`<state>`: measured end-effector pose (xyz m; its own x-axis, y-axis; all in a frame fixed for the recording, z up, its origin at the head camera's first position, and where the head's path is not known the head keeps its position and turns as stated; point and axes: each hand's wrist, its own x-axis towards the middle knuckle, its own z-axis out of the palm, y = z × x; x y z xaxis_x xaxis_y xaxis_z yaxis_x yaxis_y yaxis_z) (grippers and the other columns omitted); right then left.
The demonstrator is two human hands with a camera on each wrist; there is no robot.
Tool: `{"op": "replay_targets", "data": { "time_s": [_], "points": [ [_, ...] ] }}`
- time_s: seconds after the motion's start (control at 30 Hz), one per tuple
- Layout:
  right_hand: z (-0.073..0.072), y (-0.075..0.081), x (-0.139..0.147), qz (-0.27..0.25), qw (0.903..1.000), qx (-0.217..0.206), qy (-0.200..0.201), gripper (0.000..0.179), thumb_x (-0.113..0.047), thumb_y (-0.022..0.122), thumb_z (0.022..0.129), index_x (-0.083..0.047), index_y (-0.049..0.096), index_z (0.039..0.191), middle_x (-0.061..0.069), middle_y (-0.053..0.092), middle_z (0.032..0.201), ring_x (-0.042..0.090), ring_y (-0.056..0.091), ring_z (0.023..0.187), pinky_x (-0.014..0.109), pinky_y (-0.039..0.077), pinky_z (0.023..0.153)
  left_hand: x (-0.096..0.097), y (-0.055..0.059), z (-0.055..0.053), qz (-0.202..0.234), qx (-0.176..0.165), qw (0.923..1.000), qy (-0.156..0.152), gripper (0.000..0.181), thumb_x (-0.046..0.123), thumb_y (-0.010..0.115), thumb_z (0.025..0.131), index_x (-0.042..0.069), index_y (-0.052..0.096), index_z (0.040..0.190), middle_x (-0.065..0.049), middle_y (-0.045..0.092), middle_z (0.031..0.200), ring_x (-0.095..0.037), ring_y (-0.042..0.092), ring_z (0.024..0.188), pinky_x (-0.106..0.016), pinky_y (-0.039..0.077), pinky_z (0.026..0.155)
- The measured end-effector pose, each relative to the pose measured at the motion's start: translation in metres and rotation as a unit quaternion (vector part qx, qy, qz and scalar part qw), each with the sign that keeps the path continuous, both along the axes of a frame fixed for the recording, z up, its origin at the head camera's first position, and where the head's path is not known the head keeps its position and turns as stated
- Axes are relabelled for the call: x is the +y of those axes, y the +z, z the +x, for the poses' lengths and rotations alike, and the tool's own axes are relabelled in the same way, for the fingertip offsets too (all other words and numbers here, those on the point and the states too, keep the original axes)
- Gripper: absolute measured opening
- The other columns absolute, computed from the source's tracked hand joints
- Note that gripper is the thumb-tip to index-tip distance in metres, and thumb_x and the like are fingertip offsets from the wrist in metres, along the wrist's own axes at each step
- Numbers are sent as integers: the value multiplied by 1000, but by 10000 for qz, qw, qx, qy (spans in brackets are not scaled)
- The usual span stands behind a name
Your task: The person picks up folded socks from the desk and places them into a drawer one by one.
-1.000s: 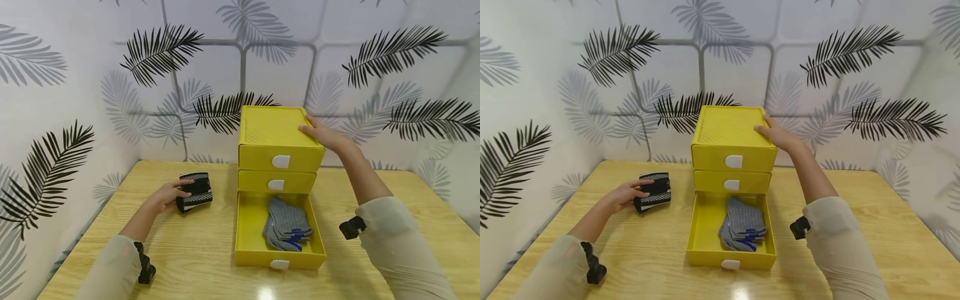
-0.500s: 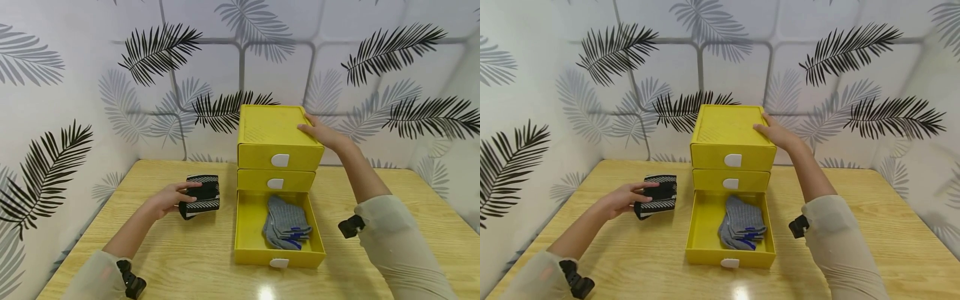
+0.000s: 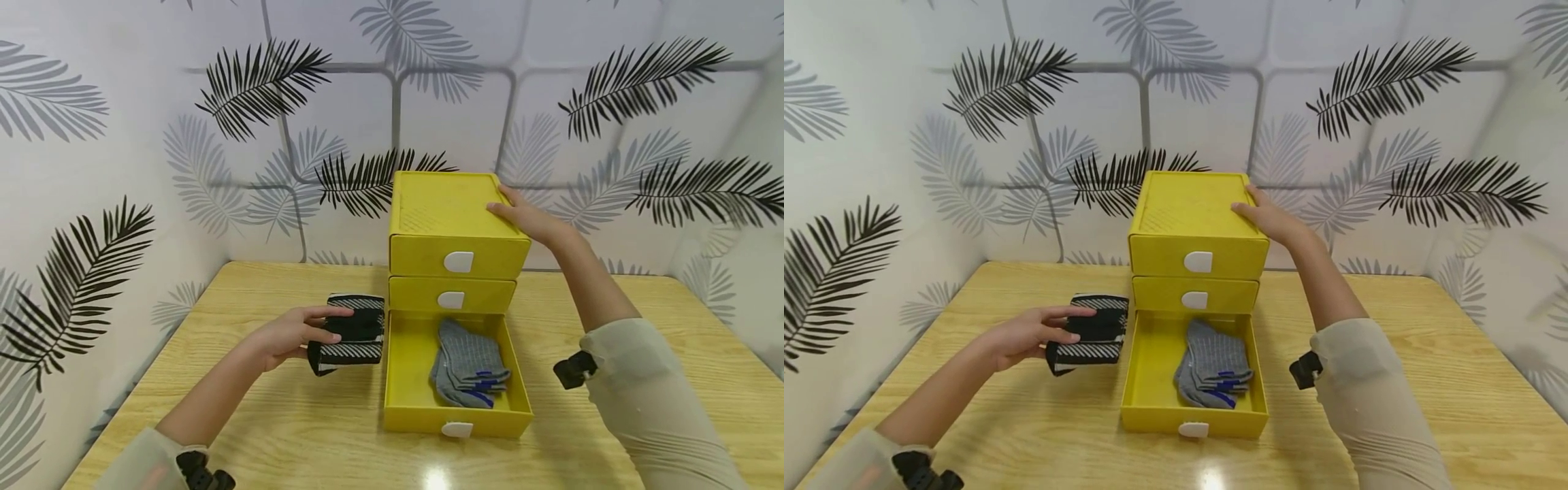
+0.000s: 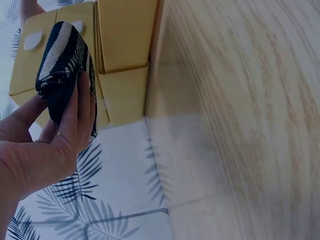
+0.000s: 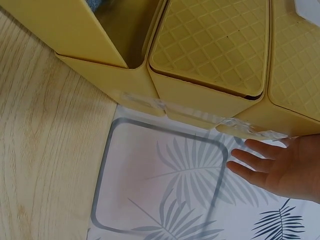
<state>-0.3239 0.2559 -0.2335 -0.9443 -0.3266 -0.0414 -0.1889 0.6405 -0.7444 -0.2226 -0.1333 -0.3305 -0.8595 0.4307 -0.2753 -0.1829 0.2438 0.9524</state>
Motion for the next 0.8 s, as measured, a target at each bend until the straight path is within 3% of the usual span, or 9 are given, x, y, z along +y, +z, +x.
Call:
{"op": "replay_targets", "data": {
  "time_s": [0.17, 0.3, 0.4, 0.47, 0.6, 0.73, 0.8],
  "points": [
    [1, 1, 0, -53, 10000, -9, 15, 72, -37, 34, 99, -8, -10, 146, 22, -11, 149, 37, -4, 134, 55, 2, 105, 14, 9, 9, 176, -112, 9996, -168, 48, 4, 61, 86, 10, 51, 133, -25, 29, 138, -27, 53, 96, -37, 50, 77],
    [0, 1, -1, -48, 10000, 7, 22, 71, -37, 34, 99, -7, -10, 147, 21, -10, 149, 37, -3, 134, 55, 3, 105, 28, 12, 14, 245, -243, 9989, -306, 48, 2, 60, 86, 10, 52, 132, -24, 31, 137, -32, 49, 108, -38, 49, 78],
    [-1, -1, 1, -35, 10000, 24, 20, 72, -37, 34, 99, -7, -10, 147, 21, -10, 149, 37, -3, 134, 54, 3, 105, 41, 13, 16, 188, -294, 9987, -363, 47, 1, 60, 86, 10, 53, 131, -24, 24, 143, -32, 40, 119, -39, 48, 81],
    [-2, -1, 1, -28, 10000, 31, 16, 72, -38, 34, 99, -8, -9, 147, 21, -10, 149, 37, -3, 134, 54, 3, 105, 50, 11, 16, 160, -347, 9985, -400, 47, 0, 60, 85, 10, 54, 130, -24, 24, 143, -34, 39, 120, -41, 47, 83],
    [-2, -1, 1, -7, 10000, -5, -4, 72, -39, 34, 99, -9, -10, 147, 21, -11, 149, 37, -4, 134, 55, 2, 104, 66, 7, 15, 23, -349, 9979, -537, 47, -2, 60, 85, 10, 54, 130, -22, 18, 146, -34, 22, 131, -43, 46, 86],
    [0, 0, 0, -21, 10000, -36, -12, 72, -39, 34, 99, -10, -10, 147, 20, -11, 149, 37, -5, 134, 56, 3, 104, 79, 1, 14, -51, -330, 9974, -643, 48, -4, 59, 85, 11, 54, 130, -20, 18, 146, -33, 21, 132, -43, 46, 86],
    [1, 0, -1, -1, 10000, -29, -25, 71, -39, 34, 99, -10, -10, 147, 20, -11, 149, 37, -5, 134, 56, 3, 104, 86, -2, 12, -66, -299, 9973, -665, 49, -5, 59, 85, 11, 53, 131, -20, 19, 146, -31, 32, 126, -42, 46, 85]
  ]
}}
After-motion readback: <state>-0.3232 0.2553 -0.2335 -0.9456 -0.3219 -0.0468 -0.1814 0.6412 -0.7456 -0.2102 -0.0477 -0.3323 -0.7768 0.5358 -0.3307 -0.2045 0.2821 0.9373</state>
